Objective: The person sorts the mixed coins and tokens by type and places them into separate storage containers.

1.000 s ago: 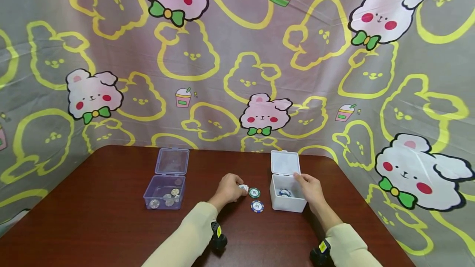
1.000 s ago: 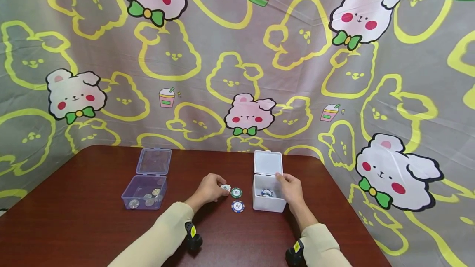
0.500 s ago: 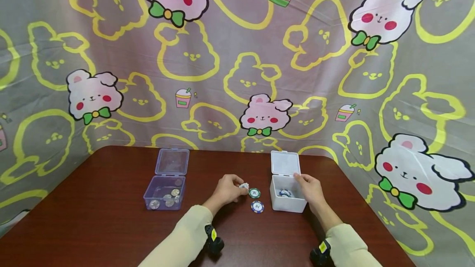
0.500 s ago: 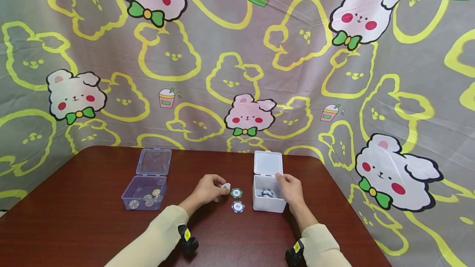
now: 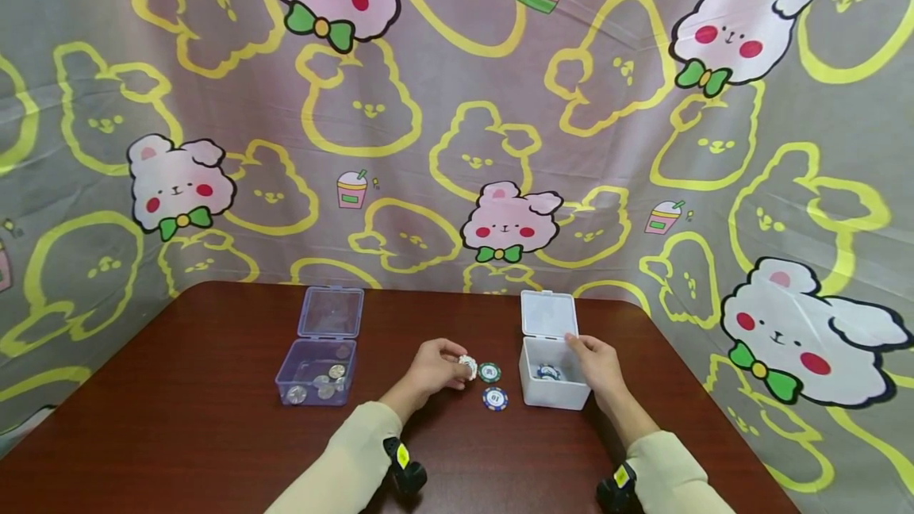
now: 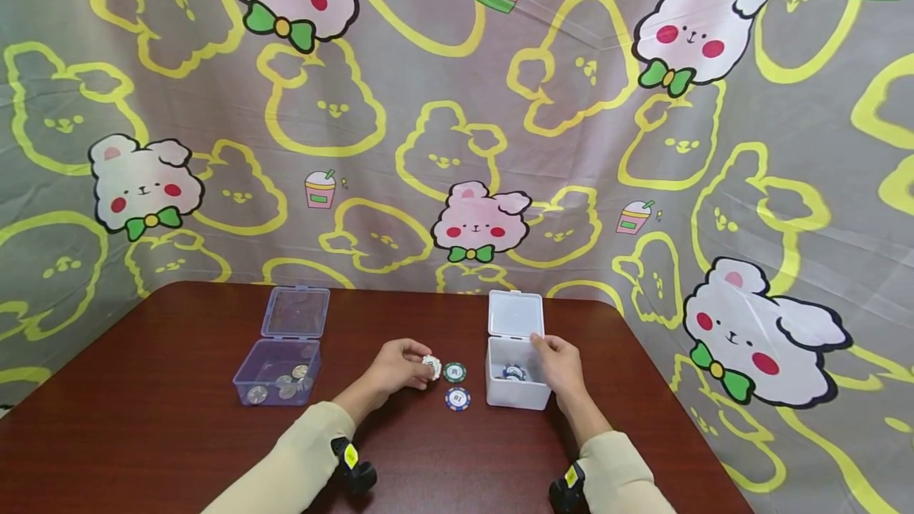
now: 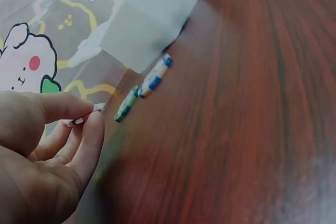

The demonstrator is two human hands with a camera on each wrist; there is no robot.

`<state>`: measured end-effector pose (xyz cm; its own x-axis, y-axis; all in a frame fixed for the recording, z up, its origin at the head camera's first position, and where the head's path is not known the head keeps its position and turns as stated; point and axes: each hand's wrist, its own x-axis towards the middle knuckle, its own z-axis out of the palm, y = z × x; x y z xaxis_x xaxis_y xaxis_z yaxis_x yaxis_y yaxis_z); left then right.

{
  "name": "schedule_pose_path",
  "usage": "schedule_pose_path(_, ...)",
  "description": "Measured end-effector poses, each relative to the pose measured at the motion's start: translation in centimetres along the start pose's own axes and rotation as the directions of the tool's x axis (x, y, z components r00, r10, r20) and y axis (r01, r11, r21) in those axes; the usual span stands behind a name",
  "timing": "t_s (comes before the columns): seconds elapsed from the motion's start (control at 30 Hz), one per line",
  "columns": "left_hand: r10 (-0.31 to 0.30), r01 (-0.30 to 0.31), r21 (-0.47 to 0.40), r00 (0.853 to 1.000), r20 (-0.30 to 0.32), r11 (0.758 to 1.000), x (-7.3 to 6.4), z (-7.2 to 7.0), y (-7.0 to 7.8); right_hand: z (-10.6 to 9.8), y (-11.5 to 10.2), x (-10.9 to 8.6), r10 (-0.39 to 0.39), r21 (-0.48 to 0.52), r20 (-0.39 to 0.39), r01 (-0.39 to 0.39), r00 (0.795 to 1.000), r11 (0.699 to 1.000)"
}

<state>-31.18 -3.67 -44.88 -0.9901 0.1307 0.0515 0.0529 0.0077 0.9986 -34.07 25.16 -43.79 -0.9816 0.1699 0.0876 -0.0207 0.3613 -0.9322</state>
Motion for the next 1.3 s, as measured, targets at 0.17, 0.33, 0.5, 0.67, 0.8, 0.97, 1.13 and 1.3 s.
schedule_pose_path(0.17,-0.028,0.031,-0.112,0.999,0.03,0.993,-0.4,0.3,0.3,0.0,-0.1,-0.1,0.0,-0.002,0.003,0.0,1.0,1.0)
schedule_pose_path(0.33,-0.035,0.044,-0.145,0.998,0.06,0.988,-0.8,1.0,0.7,0.0,0.0,0.0,-0.002,-0.001,-0.001,0.002,1.0,1.0)
schedule_pose_path(0.5,-0.037,0.047,-0.152,0.997,0.068,0.987,-0.9,1.9,1.0,0.1,0.2,0.1,-0.001,0.005,-0.009,0.001,1.0,1.0)
schedule_pose_path(0.67,-0.037,0.05,-0.165,0.996,0.084,0.985,-1.1,2.9,1.4,0.1,0.2,0.1,-0.004,0.001,-0.013,0.004,1.0,1.0)
schedule_pose_path(0.8,-0.03,0.049,-0.184,0.994,0.103,0.982,-1.2,3.5,1.7,0.0,-0.1,0.0,-0.022,-0.005,-0.012,0.022,1.0,1.0)
schedule_pose_path(0.97,-0.031,0.054,-0.213,0.993,0.112,0.976,-1.2,4.6,2.1,-0.1,-0.2,-0.1,-0.026,-0.007,-0.008,0.026,1.0,1.0)
schedule_pose_path(1.13,-0.015,0.045,-0.236,0.992,0.127,0.971,-1.4,5.6,2.6,-0.1,-0.3,-0.2,-0.024,0.001,-0.004,0.024,1.0,1.0)
schedule_pose_path(1.3,-0.018,0.05,-0.245,0.992,0.129,0.968,-1.3,6.5,2.9,-0.1,-0.3,-0.2,-0.022,0.011,-0.001,0.022,1.0,1.0)
